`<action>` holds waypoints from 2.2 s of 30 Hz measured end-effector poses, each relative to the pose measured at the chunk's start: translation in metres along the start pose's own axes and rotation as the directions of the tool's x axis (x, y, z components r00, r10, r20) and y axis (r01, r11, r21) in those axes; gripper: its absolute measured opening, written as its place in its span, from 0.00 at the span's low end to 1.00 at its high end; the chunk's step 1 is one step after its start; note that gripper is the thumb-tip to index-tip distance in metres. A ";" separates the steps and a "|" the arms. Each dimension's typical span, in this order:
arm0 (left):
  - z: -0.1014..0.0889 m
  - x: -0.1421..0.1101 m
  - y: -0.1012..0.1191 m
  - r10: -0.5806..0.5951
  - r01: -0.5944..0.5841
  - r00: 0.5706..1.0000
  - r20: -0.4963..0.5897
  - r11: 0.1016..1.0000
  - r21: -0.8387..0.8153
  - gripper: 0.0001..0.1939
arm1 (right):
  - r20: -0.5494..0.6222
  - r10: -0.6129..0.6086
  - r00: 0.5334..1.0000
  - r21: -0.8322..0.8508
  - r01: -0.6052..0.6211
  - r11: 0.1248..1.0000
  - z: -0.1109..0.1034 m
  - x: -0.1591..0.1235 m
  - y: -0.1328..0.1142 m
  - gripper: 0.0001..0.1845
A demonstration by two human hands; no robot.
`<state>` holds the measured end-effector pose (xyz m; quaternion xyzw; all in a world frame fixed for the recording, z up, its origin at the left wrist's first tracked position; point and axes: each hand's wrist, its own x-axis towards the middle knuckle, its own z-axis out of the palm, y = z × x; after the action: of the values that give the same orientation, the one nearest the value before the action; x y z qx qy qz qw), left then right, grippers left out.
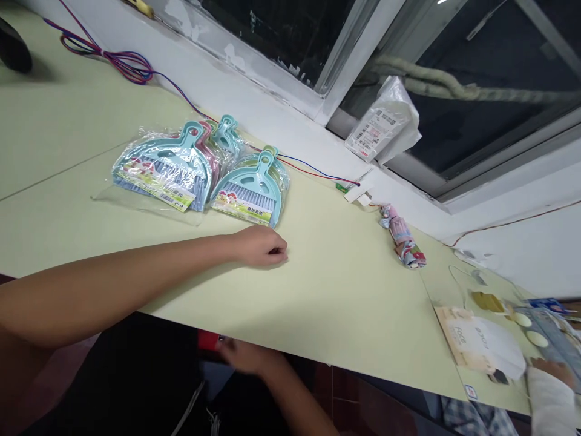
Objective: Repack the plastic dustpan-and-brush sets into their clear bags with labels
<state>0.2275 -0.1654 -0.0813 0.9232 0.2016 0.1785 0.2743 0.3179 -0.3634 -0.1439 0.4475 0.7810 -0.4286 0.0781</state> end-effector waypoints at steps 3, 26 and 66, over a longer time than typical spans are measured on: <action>0.000 0.001 0.000 0.004 -0.004 1.000 -0.006 1.000 0.014 0.17 | 0.106 -0.249 0.963 0.035 0.247 0.968 -0.001 -0.026 -0.021 0.18; -0.007 0.001 0.009 0.121 -0.118 0.992 -0.045 0.992 0.051 0.14 | -0.855 0.106 0.508 0.090 -0.057 0.994 -0.198 0.026 0.090 0.18; -0.087 -0.004 -0.054 -0.433 0.574 0.812 -0.392 0.717 0.395 0.26 | -0.734 0.215 0.644 0.259 -0.027 0.965 -0.203 0.015 0.081 0.12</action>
<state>0.1706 -0.0882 -0.0450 0.8367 0.5216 0.1628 0.0359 0.4241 -0.1848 -0.0735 0.6423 0.6566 -0.2824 -0.2768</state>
